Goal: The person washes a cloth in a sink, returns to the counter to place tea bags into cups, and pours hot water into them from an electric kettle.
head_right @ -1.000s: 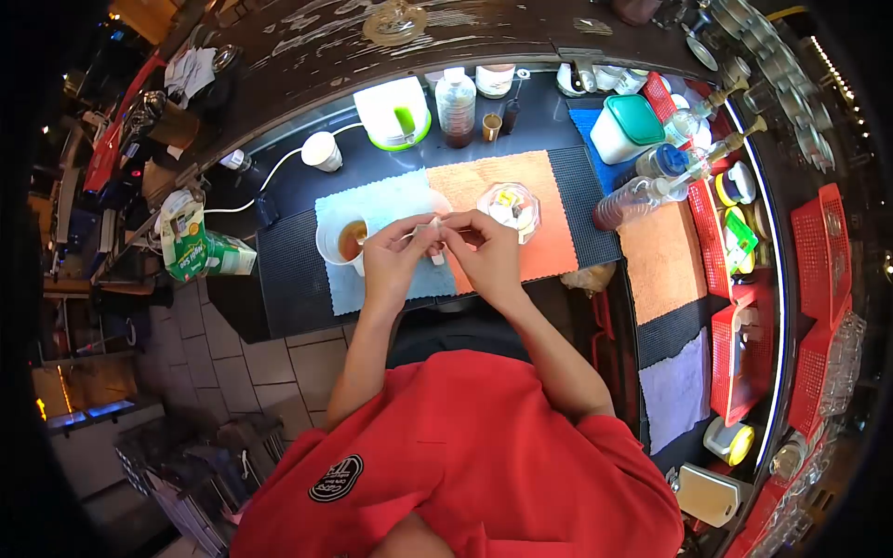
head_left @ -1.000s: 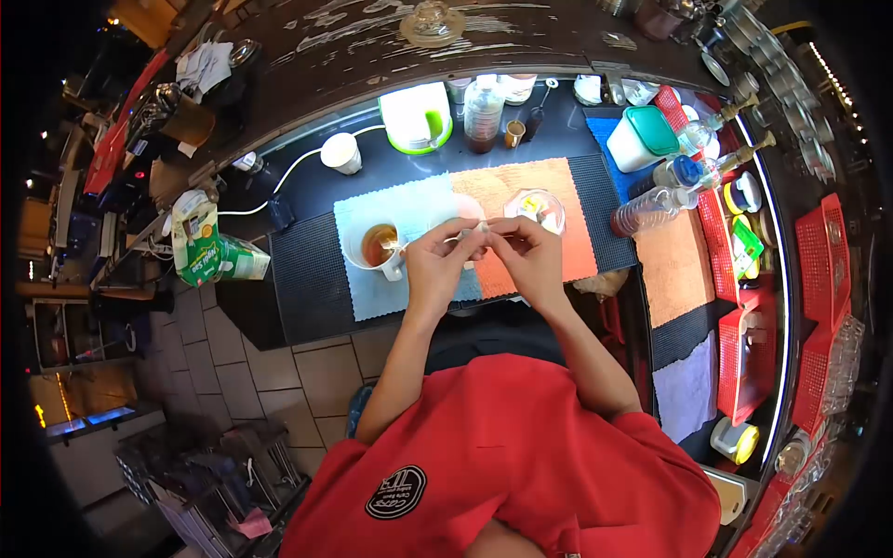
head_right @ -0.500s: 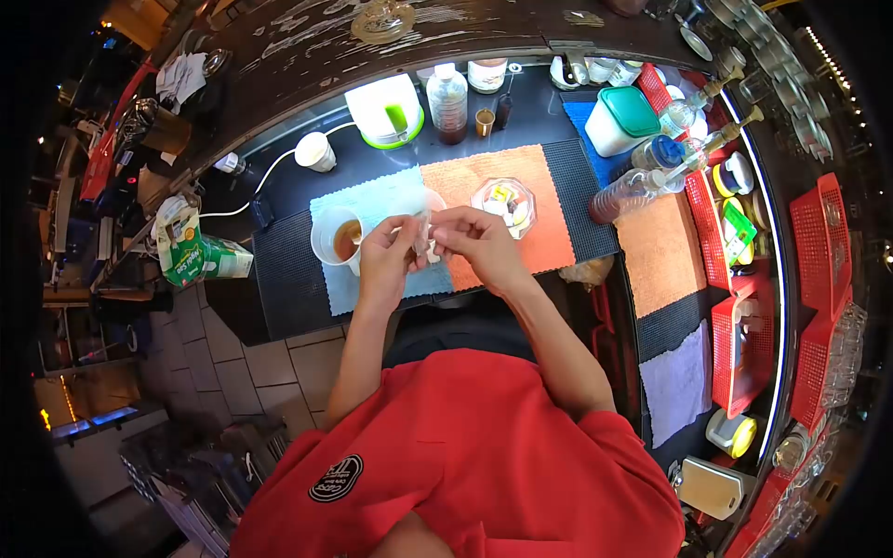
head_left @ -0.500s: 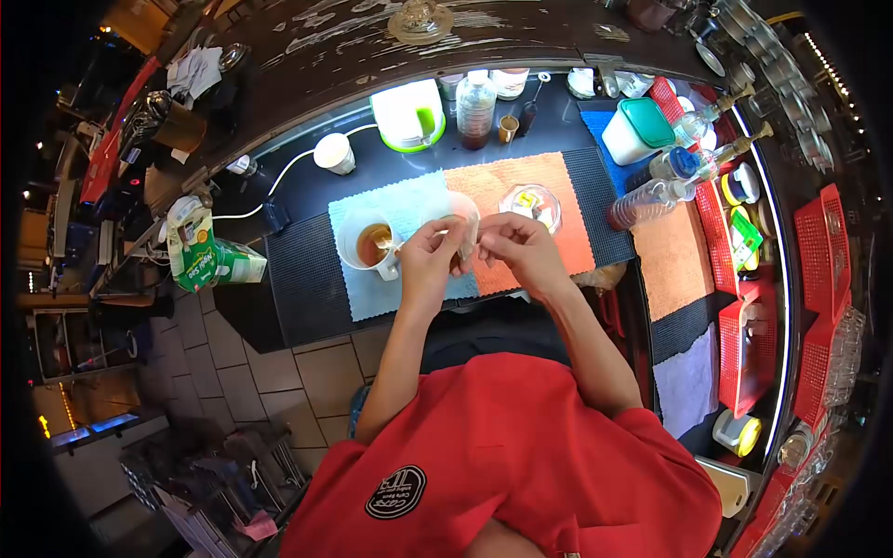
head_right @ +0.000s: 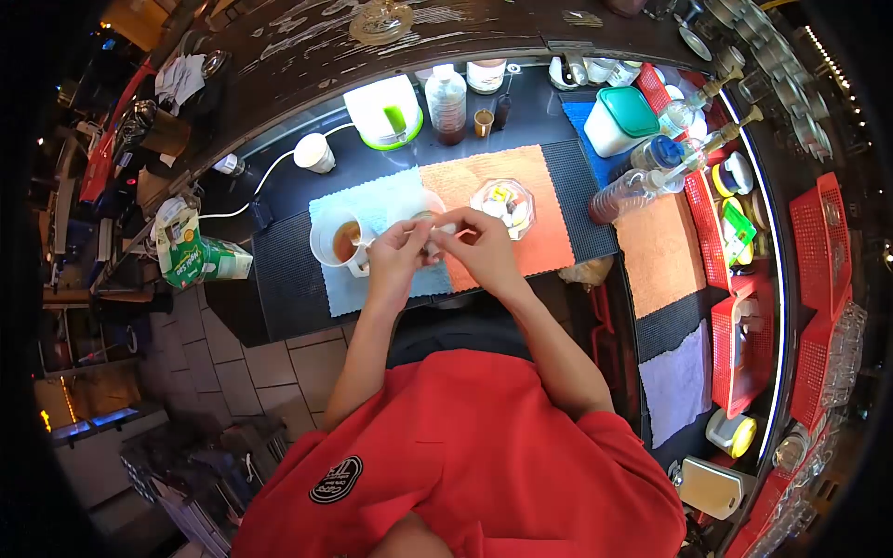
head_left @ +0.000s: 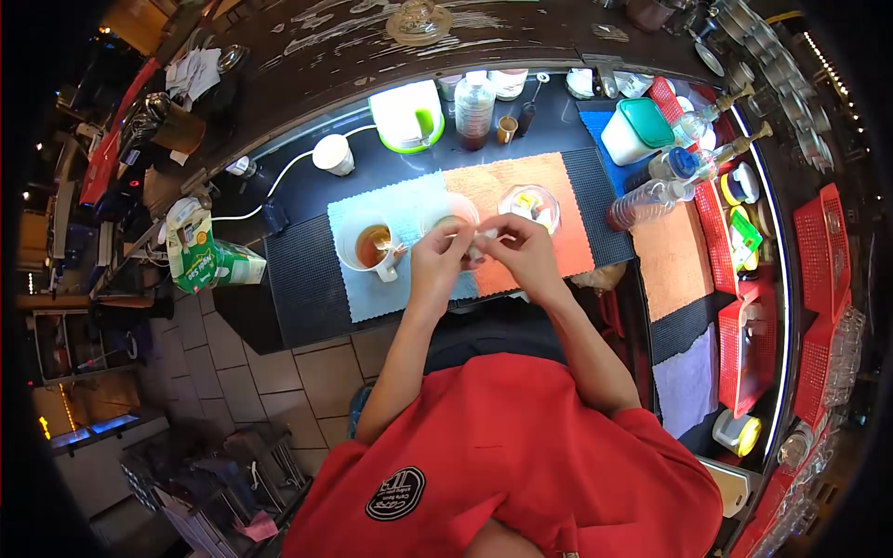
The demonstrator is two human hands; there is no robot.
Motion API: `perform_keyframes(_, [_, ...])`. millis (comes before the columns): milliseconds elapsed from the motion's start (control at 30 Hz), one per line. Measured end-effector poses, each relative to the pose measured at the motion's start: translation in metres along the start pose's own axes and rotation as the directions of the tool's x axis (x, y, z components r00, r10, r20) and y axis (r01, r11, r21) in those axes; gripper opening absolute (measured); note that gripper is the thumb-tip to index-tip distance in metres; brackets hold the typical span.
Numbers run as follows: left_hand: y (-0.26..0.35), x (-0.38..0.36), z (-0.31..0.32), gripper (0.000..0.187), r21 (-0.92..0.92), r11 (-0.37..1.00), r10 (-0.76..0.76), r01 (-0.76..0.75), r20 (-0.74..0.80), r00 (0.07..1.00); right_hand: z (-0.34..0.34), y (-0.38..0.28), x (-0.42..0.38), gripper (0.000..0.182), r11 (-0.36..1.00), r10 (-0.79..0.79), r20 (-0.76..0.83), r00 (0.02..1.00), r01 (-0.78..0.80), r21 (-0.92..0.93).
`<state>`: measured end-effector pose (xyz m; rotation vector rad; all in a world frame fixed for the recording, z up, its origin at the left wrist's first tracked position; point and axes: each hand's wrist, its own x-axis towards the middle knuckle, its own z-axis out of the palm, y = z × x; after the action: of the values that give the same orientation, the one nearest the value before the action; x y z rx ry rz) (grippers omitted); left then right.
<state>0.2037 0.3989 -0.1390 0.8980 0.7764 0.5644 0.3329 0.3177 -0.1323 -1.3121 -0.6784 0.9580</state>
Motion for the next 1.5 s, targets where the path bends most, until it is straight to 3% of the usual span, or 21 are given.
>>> perform_keyframes(33, [0.000,-0.001,0.004,0.029,0.022,1.000,0.002,-0.002,-0.005,1.000,-0.005,0.000,-0.001,0.018,0.999,0.020,-0.006,1.000,-0.021,-0.040])
perform_keyframes(100, [0.002,0.001,0.010,0.031,0.073,0.997,-0.018,0.017,0.008,1.000,-0.018,-0.002,0.001,0.011,0.928,-0.116,-0.193,0.974,0.037,-0.371])
perform_keyframes(133, [0.003,0.002,0.012,0.033,0.127,0.991,-0.036,0.034,0.013,0.999,-0.028,0.001,0.005,0.011,0.927,-0.118,-0.193,0.974,0.038,-0.372])
perform_keyframes(200, [0.005,0.003,0.014,0.036,0.234,0.970,-0.073,0.066,0.020,0.997,-0.054,0.019,0.019,0.013,0.698,-0.392,-0.201,0.898,0.147,-0.701])
perform_keyframes(267, [0.004,0.002,0.013,0.037,0.248,0.967,-0.077,0.065,0.038,0.996,-0.081,0.043,0.026,0.023,0.418,-0.378,-0.012,0.926,0.159,-0.895])
perform_keyframes(400, [0.003,0.002,0.009,0.038,0.283,0.957,-0.085,0.057,0.086,0.993,-0.093,0.069,0.047,0.018,0.392,-0.276,-0.062,0.959,0.054,-0.919])
perform_keyframes(533, [0.002,0.002,0.005,0.037,0.347,0.937,-0.080,0.042,0.098,0.992,-0.094,0.103,0.068,0.017,0.072,-0.307,0.046,0.951,0.071,-0.995])
perform_keyframes(700, [0.001,-0.002,-0.001,0.040,0.331,0.943,-0.044,0.014,0.084,0.996,-0.080,0.095,0.079,0.015,-0.070,-0.386,0.159,0.908,0.144,-0.987])
perform_keyframes(900, [0.002,-0.005,-0.004,0.040,0.332,0.943,-0.024,-0.011,0.100,0.995,-0.101,0.121,0.092,0.014,-0.021,-0.311,0.144,0.939,0.144,-0.989])
perform_keyframes(1033, [0.001,-0.002,-0.007,0.036,0.374,0.927,-0.056,0.020,0.085,0.995,-0.099,0.074,0.062,0.015,0.313,-0.337,0.020,0.941,0.132,-0.941])
perform_keyframes(1067, [-0.001,0.000,-0.006,0.036,0.373,0.928,-0.058,0.022,0.087,0.995,-0.100,0.067,0.057,0.015,0.312,-0.335,0.018,0.942,0.129,-0.941])
perform_keyframes(1200, [-0.014,0.018,0.000,0.038,0.430,0.901,0.003,-0.047,0.101,0.995,-0.105,0.050,0.041,0.012,0.728,-0.333,-0.245,0.911,0.083,-0.680])
perform_keyframes(1233, [-0.017,0.024,0.004,0.038,0.432,0.901,0.000,-0.048,0.110,0.994,-0.106,0.048,0.038,0.012,0.728,-0.335,-0.253,0.907,0.079,-0.681])
perform_keyframes(1367, [-0.033,0.052,0.026,0.043,0.607,0.707,0.286,-0.363,0.225,0.932,-0.108,0.042,0.030,0.013,0.768,-0.382,-0.223,0.897,0.174,-0.616])
perform_keyframes(1500, [-0.051,0.077,0.045,0.045,0.538,0.744,0.323,-0.397,0.231,0.918,-0.104,0.049,0.027,0.013,0.818,-0.406,-0.266,0.875,0.218,-0.532])
